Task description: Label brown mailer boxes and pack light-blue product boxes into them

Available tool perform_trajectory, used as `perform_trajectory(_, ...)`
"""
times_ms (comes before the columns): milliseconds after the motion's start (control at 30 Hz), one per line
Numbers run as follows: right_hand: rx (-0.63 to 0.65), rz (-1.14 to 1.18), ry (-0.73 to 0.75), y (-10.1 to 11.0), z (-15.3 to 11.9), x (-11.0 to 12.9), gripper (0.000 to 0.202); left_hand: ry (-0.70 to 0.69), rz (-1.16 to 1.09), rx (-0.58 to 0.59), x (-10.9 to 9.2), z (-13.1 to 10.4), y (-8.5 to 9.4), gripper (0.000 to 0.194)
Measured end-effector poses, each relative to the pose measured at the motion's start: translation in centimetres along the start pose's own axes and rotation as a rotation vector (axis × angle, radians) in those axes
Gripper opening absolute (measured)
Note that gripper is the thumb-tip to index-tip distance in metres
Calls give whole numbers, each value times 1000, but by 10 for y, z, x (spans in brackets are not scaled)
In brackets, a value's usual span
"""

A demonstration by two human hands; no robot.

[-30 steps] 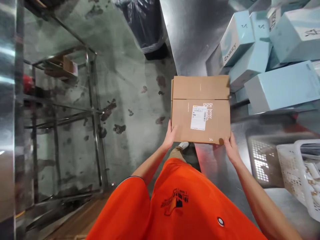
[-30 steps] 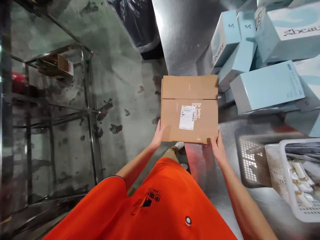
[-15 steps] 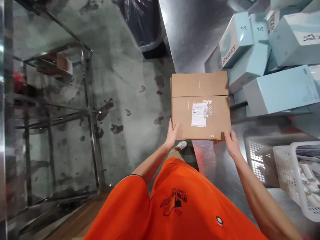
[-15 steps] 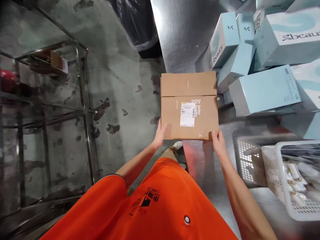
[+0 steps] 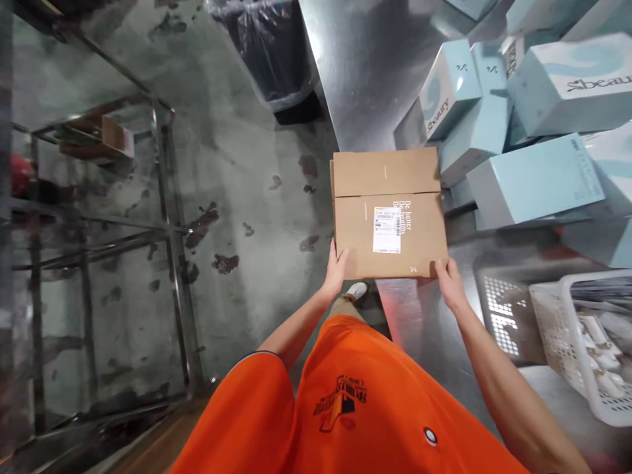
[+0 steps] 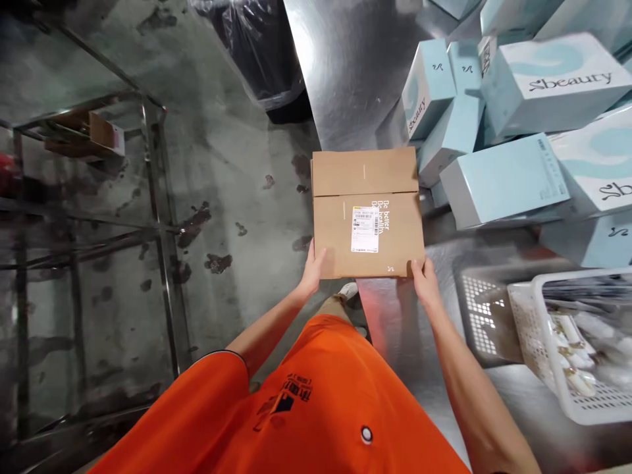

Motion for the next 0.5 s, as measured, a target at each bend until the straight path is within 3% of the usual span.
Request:
perform_trajectory(200, 42, -13, 45, 1, 1, 4, 64, -54, 35, -7, 3, 2, 2, 83)
perform_trajectory(367, 60, -111, 250, 7, -3, 17, 58, -32, 116, -2, 2, 4, 9, 87)
perform_trajectory(500, 6, -223, 358, 13, -23, 21, 56, -116, 208, -14, -1, -6, 17, 78)
Point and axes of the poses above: each hand's wrist, its own z-axis towards the middle knuckle, its own y-axis out of the back of the hand, x = y × z, the point moved 2 cm from there along z, towards the middle knuckle
